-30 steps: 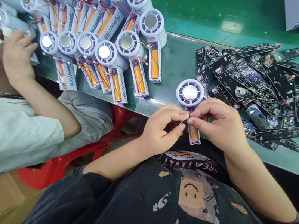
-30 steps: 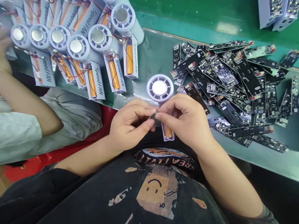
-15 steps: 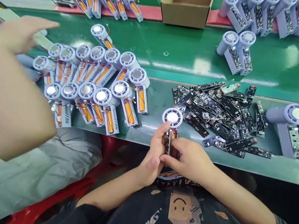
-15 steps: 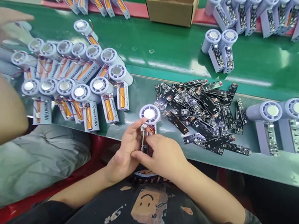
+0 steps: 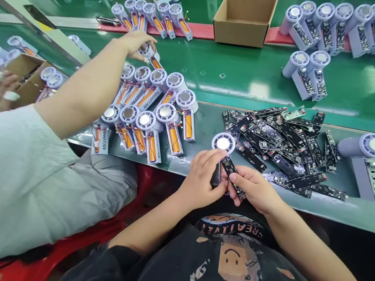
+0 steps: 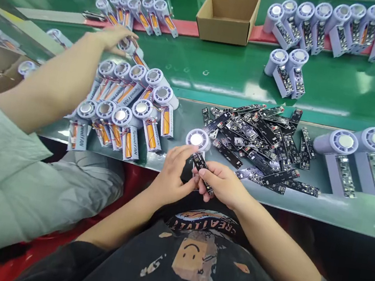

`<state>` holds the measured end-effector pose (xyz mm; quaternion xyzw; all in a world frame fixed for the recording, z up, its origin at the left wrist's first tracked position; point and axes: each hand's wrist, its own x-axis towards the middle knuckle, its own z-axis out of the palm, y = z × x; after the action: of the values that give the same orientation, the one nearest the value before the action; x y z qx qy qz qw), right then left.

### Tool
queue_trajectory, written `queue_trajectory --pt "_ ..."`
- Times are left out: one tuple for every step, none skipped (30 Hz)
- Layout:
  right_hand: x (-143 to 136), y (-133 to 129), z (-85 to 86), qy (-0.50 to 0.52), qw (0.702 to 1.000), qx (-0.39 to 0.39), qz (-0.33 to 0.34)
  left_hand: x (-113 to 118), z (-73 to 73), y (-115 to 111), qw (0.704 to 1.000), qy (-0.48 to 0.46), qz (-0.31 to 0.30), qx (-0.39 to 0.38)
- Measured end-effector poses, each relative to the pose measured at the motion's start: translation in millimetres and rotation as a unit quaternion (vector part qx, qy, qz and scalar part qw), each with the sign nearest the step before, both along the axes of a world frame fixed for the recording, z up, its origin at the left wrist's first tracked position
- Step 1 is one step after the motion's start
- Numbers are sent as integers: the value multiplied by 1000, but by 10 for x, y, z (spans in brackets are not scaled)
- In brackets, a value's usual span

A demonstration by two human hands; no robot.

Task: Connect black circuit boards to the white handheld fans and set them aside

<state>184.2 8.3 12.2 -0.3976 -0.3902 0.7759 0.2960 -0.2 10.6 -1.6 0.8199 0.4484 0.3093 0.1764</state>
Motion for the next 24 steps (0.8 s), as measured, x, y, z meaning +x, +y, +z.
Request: queue_trajectory --pt "1 -1 -3 3 1000 4 1 5 -2 -7 1000 21 4 12" --pt "4 -2 -5 6 1000 6 2 10 -8 -15 999 40 6 18" --pt "6 -4 -9 10 1000 8 3 14 -17 -23 998 54 7 22" --pt "8 -8 -14 15 1000 10 5 16 -26 -29 998 63 7 23" --pt "9 -12 -23 20 1000 11 6 16 -32 -32 997 69 8 21" --pt "9 -18 -34 25 1000 10 8 13 -33 -31 997 72 8 16" --pt "8 -24 -46 29 1000 10 8 6 -28 -25 997 72 8 10" --pt "7 -31 -58 31 999 8 8 -7 -17 -16 997 72 8 4" --pt "6 -38 -69 32 999 4 7 -25 2 -3 997 73 6 -1" --pt "6 -44 -78 32 999 -2 5 -50 27 14 997 75 2 -7" --pt "7 -50 -83 31 999 -10 3 -78 58 31 997 78 -3 -12" --pt "8 -55 -85 30 999 -18 2 -109 93 48 997 80 -7 -18" --pt "9 -58 -84 30 999 -25 3 -139 129 64 996 81 -11 -26" --pt "8 -59 -81 29 999 -31 6 -165 163 77 996 78 -15 -35" --pt "6 -58 -77 29 999 -34 10 -184 192 87 996 71 -19 -43" --pt "1 -54 -73 27 999 -36 13 -195 214 93 997 62 -22 -47" --pt "-7 -48 -69 25 999 -36 13 -197 227 96 997 52 -21 -45" --pt "-18 -39 -66 21 999 -35 10 -189 229 96 998 44 -13 -37" --pt "-31 -29 -64 15 999 -32 4 -174 222 96 999 39 2 -24" --pt "-45 -18 -63 8 1000 -28 -4 -153 208 97 999 39 21 -9" --pt "-59 -7 -61 1 1000 -24 -10 -131 188 100 998 41 40 3" --pt "-73 4 -59 -6 1000 -20 -15 -108 167 106 997 45 56 10" --pt "-85 14 -57 -12 1000 -19 -19 -88 146 117 997 49 65 11" --pt "-96 22 -53 -15 999 -18 -22 -72 129 131 996 55 67 9"
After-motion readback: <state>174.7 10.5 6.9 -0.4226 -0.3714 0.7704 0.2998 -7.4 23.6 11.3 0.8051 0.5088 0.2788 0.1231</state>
